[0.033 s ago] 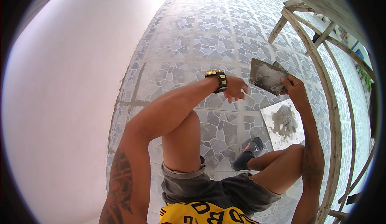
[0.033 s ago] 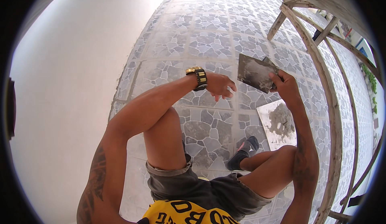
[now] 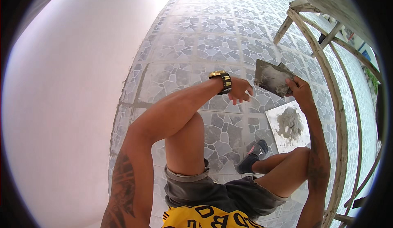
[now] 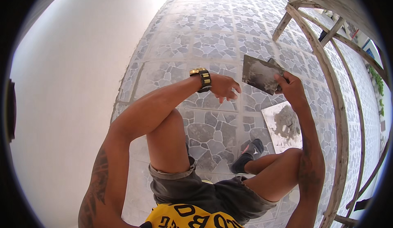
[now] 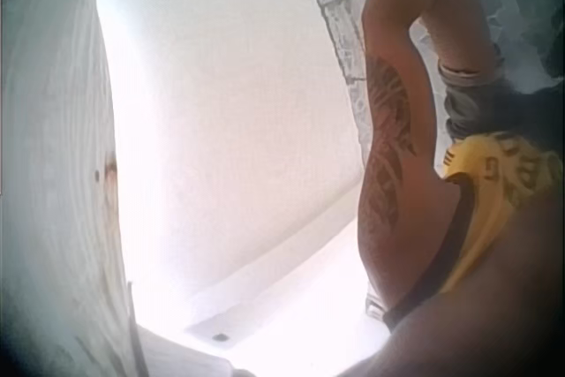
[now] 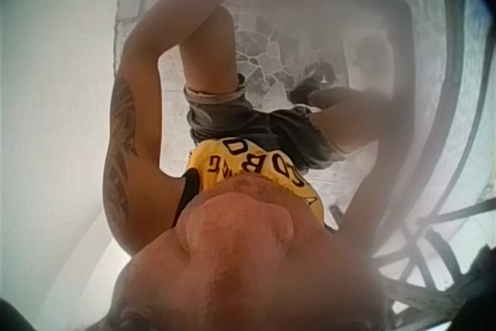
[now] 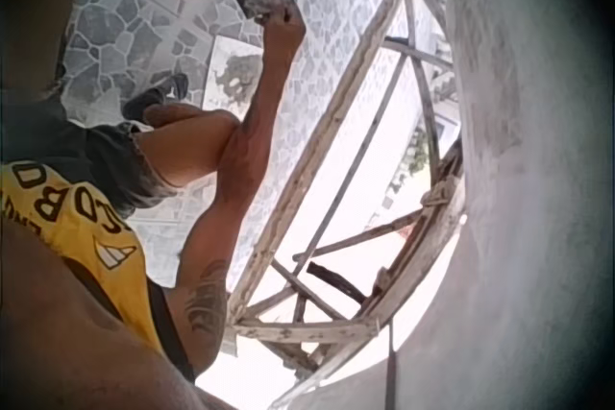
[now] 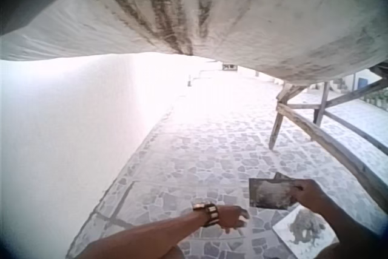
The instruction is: Applying mortar or grout to fill gaps between floor stones using putty knives.
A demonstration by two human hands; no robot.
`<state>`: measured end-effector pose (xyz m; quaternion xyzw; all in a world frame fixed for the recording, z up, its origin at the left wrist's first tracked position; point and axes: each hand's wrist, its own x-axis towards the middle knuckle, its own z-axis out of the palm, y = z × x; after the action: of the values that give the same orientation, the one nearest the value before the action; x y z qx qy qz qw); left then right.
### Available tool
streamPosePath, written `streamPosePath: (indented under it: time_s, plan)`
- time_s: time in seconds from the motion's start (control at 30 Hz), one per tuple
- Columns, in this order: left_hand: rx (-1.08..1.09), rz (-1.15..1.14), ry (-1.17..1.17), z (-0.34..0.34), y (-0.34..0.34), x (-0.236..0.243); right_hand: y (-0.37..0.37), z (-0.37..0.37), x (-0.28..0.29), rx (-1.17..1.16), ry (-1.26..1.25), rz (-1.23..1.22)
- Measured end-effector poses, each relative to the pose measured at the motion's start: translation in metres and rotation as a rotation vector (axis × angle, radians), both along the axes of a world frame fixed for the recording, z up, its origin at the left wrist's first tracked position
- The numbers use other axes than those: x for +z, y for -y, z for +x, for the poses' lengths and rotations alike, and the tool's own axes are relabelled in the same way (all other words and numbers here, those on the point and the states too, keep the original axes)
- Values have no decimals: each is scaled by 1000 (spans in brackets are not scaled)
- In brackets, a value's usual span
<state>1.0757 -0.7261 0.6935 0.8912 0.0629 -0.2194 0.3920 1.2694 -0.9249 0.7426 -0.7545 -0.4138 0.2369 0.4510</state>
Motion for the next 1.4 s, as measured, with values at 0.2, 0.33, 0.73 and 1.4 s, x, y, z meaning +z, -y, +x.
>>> streamPosePath:
  time_s: [0.2,0.33,0.73,1.4]
  plan:
    - [16,7,-16,-6,0,0,-3,0,-6,21,-4,5]
    - [28,10,-27,-8,1,4,-4,0,-6,19,-1,-2]
    - [16,4,-25,-7,3,6,-1,-7,1,4,9,12]
    - [10,-5,-42,4,5,12,1,6,5,19,16,-10]
